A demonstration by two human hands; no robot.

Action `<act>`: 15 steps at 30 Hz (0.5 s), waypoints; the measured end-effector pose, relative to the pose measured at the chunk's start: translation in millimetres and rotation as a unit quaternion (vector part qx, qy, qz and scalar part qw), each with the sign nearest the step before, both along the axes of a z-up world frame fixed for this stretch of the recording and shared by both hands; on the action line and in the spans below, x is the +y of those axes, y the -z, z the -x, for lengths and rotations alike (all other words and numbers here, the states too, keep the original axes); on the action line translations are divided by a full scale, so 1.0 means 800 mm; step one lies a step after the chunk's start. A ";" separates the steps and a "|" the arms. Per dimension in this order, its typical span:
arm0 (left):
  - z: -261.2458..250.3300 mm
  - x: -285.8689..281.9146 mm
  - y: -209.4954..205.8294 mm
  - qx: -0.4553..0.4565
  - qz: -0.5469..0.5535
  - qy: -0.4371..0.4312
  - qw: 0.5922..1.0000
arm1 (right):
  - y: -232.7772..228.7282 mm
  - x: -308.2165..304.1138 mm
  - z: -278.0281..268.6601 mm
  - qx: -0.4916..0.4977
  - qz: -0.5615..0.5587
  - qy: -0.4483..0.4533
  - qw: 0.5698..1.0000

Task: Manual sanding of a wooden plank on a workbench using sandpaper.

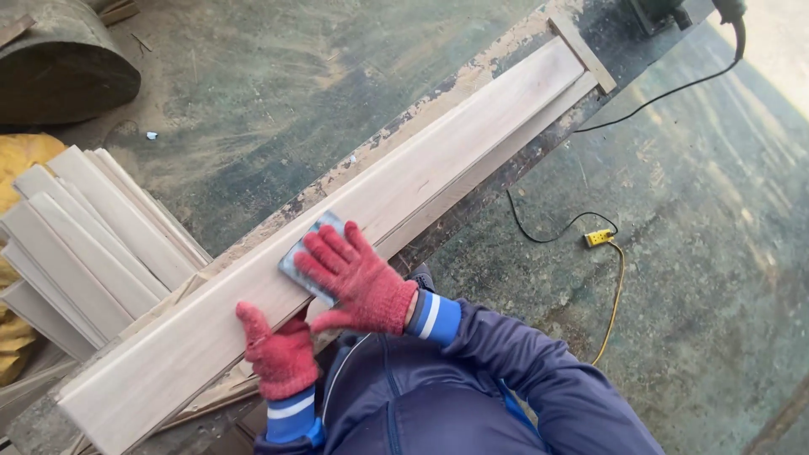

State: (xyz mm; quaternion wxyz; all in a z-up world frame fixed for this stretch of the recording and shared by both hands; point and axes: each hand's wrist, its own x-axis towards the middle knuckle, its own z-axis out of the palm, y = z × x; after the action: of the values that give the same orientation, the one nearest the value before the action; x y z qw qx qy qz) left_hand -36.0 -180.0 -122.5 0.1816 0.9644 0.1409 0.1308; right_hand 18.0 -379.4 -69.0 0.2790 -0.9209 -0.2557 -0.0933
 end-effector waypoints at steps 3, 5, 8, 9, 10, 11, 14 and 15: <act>0.004 0.006 -0.002 -0.096 0.064 0.077 0.990 | 0.002 -0.029 -0.021 0.016 -0.006 -0.056 0.998; -0.002 -0.012 -0.028 -0.087 0.400 -0.088 0.908 | 0.046 -0.088 -0.058 -0.019 0.051 -0.032 0.998; -0.006 -0.031 -0.065 -0.095 0.705 -0.245 0.658 | 0.105 -0.219 -0.113 0.043 0.150 0.040 0.987; -0.007 -0.037 -0.076 -0.109 0.735 -0.248 0.622 | 0.125 -0.270 -0.133 0.143 0.192 0.087 0.967; -0.002 -0.040 -0.075 -0.113 0.731 -0.254 0.623 | 0.134 -0.302 -0.134 0.144 0.190 0.079 0.968; 0.001 -0.041 -0.074 -0.102 0.702 -0.266 0.653 | 0.142 -0.333 -0.134 0.138 0.138 0.164 0.967; 0.000 -0.051 -0.083 -0.107 0.686 -0.272 0.667 | 0.149 -0.334 -0.129 0.151 0.141 0.228 0.951; -0.001 -0.055 -0.088 -0.121 0.700 -0.262 0.653 | 0.150 -0.319 -0.122 0.170 0.196 0.213 0.942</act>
State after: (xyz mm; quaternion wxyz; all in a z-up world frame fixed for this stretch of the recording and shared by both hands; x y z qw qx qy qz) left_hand -35.3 -223.7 -51.9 0.7765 0.4499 0.4147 0.1507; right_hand 115.4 -634.6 -188.6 0.1057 -0.9925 -0.0154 0.0594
